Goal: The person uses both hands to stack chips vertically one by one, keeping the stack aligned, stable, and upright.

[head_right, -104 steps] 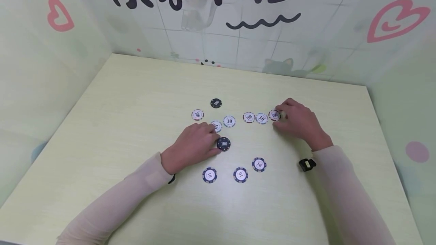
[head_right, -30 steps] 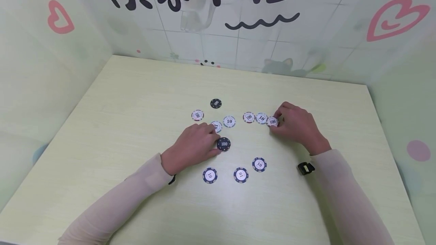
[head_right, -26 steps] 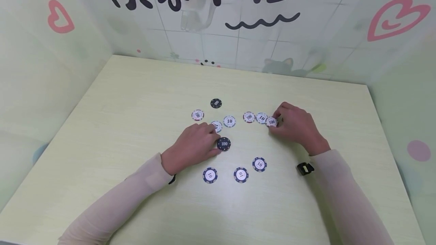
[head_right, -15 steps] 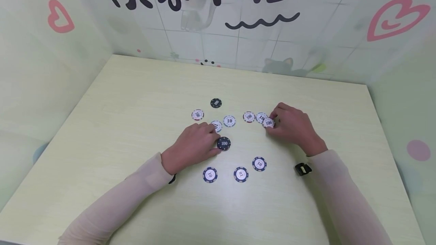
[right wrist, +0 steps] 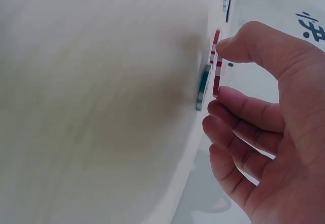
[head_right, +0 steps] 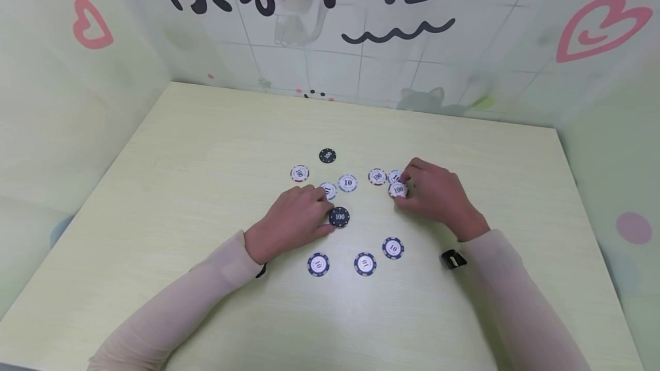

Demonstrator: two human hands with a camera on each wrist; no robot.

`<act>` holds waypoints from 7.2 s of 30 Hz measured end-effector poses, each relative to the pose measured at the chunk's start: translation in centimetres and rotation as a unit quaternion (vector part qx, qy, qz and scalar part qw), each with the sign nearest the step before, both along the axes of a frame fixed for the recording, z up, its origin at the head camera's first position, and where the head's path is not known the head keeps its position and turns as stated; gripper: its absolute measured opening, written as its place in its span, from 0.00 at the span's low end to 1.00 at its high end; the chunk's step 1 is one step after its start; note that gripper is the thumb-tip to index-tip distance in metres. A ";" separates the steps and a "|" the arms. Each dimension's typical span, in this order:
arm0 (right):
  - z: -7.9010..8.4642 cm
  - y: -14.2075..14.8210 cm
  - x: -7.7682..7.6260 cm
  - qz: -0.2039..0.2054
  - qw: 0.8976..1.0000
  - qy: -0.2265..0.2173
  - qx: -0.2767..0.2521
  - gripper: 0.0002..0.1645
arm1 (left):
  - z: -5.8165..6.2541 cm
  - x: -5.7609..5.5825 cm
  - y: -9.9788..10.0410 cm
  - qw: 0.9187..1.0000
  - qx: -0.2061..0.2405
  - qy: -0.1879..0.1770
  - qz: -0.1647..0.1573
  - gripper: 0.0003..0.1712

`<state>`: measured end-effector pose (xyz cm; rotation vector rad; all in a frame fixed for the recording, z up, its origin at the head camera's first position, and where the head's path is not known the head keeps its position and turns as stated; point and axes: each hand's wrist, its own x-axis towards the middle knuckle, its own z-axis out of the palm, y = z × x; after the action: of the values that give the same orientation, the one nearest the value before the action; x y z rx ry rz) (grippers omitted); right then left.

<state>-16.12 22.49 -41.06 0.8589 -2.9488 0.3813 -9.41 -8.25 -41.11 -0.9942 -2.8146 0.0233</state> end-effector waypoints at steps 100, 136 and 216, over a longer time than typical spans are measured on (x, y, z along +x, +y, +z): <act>0.2 -9.0 3.7 0.153 0.987 0.038 -0.019 0.17 | 0.2 -0.1 0.0 1.000 -0.015 -0.002 -0.001 0.22; 0.1 -9.2 3.9 0.154 0.987 0.026 -0.023 0.20 | 0.2 -0.1 0.0 1.000 -0.014 -0.015 0.004 0.21; 0.1 -1.3 -2.3 -0.068 0.994 -0.080 0.002 0.19 | 0.2 0.0 0.1 1.000 -0.006 -0.013 0.004 0.18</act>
<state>-18.44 21.22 -40.91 0.6512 -3.1325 0.4566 -9.39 -8.17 -40.89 -0.9915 -2.8452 0.0293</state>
